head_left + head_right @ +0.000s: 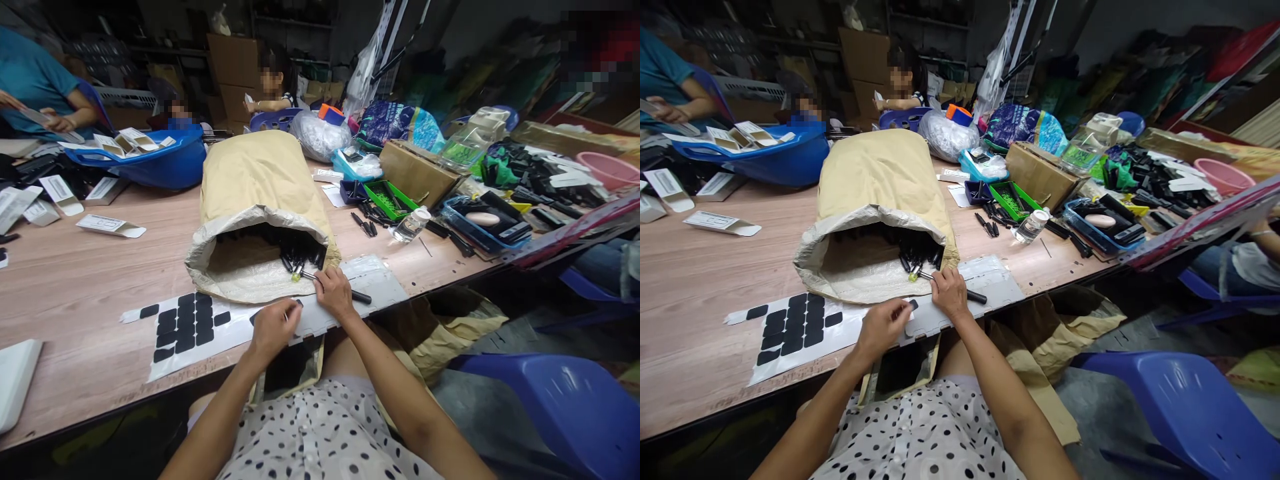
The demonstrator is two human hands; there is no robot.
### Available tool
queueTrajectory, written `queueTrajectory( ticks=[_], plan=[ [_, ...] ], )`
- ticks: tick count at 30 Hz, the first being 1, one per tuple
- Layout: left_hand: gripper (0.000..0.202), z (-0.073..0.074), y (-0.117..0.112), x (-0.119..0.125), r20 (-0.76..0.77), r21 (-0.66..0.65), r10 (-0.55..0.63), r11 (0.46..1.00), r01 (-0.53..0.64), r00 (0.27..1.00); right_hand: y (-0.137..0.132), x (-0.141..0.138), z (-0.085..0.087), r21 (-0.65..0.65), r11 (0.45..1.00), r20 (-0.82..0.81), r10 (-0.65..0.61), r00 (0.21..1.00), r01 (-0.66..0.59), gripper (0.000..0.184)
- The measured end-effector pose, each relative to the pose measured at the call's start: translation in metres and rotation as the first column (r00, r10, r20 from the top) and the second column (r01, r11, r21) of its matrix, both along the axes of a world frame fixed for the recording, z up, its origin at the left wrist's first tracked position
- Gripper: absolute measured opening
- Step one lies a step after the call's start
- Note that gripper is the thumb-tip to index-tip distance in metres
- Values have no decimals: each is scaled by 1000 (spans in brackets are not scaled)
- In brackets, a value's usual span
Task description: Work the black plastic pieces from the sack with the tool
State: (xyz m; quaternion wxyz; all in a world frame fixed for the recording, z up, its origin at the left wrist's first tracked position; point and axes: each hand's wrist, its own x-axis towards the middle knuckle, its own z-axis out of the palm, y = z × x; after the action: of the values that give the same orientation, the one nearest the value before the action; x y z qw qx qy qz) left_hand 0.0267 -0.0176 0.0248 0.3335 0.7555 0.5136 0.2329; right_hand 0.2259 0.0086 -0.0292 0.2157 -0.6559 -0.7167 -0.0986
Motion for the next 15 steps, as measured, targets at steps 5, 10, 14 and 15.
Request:
queueTrajectory(
  ticks=[5, 10, 14, 15],
  plan=[
    [22, -16, 88, 4, 69, 256, 348, 900, -353, 935, 0, 1, 0, 14, 1000, 6, 14, 1000, -14, 16],
    [29, -27, 149, -3, -138, 115, 502, 864, -490, 854, -1, 3, -2, 48, 999, 5, 22, 1000, -22, 16],
    [27, -40, 162, -14, -239, 48, 404, 913, -405, 883, -2, 2, -3, 72, 997, -4, 29, 1000, -28, 15],
    [28, -44, 162, -16, -238, 60, 375, 926, -372, 896, -3, 1, -3, 80, 996, -3, 28, 1000, -27, 15]
  ],
)
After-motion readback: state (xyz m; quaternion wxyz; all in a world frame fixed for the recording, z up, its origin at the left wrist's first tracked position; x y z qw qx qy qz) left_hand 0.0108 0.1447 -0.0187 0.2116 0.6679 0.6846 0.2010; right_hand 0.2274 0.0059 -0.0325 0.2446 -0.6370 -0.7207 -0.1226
